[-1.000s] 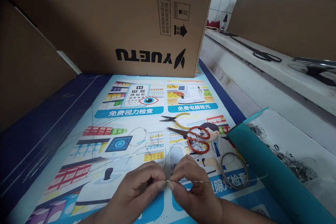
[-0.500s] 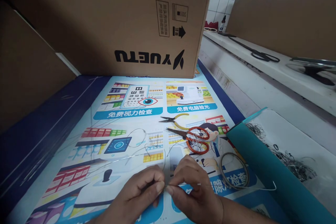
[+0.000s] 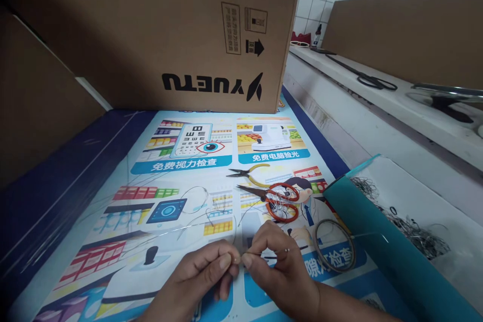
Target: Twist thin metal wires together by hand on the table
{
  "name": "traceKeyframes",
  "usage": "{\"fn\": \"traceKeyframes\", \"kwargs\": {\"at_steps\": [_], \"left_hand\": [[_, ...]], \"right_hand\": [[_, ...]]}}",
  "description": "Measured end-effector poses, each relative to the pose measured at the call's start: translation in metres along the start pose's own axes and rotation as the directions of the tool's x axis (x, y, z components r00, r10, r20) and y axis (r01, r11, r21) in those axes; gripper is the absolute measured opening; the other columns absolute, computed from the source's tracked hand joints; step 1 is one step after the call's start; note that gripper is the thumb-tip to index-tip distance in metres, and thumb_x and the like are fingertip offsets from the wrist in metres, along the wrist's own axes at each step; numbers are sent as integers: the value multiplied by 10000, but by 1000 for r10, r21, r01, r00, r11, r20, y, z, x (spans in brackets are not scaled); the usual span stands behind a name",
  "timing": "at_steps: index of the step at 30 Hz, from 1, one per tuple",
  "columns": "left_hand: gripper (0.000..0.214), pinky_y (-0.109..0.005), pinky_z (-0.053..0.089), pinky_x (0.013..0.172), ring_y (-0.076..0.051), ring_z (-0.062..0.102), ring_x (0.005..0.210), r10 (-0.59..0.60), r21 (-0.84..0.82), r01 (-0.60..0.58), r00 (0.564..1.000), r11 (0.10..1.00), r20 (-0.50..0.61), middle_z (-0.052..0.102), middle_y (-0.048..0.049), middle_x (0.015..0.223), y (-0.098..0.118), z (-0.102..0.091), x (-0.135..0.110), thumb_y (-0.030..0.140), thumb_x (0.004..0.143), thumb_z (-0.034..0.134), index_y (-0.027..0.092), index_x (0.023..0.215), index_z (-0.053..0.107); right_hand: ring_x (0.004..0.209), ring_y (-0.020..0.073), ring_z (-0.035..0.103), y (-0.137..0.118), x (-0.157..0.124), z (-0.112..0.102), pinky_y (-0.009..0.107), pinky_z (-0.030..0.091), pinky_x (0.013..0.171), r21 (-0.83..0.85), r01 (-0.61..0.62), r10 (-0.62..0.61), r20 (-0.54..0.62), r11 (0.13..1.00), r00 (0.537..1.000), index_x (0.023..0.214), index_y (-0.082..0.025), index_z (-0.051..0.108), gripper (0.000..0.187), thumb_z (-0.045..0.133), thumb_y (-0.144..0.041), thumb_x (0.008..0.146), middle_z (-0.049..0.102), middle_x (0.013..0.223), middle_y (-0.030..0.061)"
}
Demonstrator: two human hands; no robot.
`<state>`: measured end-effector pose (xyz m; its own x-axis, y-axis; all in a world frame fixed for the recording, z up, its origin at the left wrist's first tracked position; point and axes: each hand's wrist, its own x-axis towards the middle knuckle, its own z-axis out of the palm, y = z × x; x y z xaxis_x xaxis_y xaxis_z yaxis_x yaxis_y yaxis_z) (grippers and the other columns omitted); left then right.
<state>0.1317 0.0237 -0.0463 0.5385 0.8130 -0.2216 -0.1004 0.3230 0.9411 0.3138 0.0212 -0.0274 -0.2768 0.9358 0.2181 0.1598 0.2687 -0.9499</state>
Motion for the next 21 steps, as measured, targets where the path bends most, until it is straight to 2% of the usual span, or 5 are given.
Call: {"fn": "traceKeyframes", "kwargs": {"at_steps": [4,11,15,18,21], "left_hand": [[302,-205,377,546,-87,477,527,-31,-7,31,999,999,12,538,11,583,-1,-2,1,413,871,499,133,821,600],[175,-189,377,510,-82,463,514,-12,169,25,997,985,-80,485,42,575,4,0,0,312,827,560,148,778,597],[141,-206,390,524,-99,478,546,113,337,-67,986,939,-121,509,20,616,3,0,1,257,827,548,158,746,607],[113,-219,408,561,-123,506,606,253,500,-160,960,851,-123,537,-2,655,1,0,1,226,821,552,168,742,608],[112,-215,414,546,-126,517,602,337,597,-221,937,771,-89,549,-11,668,0,-1,-1,210,828,541,175,734,589]], "right_hand": [[676,143,496,5,-3,0,278,397,640,29,-96,97,-31,995,995,716,-194,516,127,575,-196,828,507,713,-6],[683,141,499,7,-6,1,265,392,643,1,-149,149,5,989,989,715,-183,531,128,574,-231,825,520,718,-2],[677,142,500,8,-5,2,264,392,634,-14,-130,130,6,991,992,716,-182,531,122,571,-230,821,522,716,3],[676,143,501,8,-5,3,265,393,634,-4,-131,131,8,991,991,716,-180,538,122,574,-229,823,520,715,3],[681,146,508,8,-5,4,270,394,637,-1,-131,131,14,991,991,712,-178,549,115,580,-212,817,523,718,6]]}}
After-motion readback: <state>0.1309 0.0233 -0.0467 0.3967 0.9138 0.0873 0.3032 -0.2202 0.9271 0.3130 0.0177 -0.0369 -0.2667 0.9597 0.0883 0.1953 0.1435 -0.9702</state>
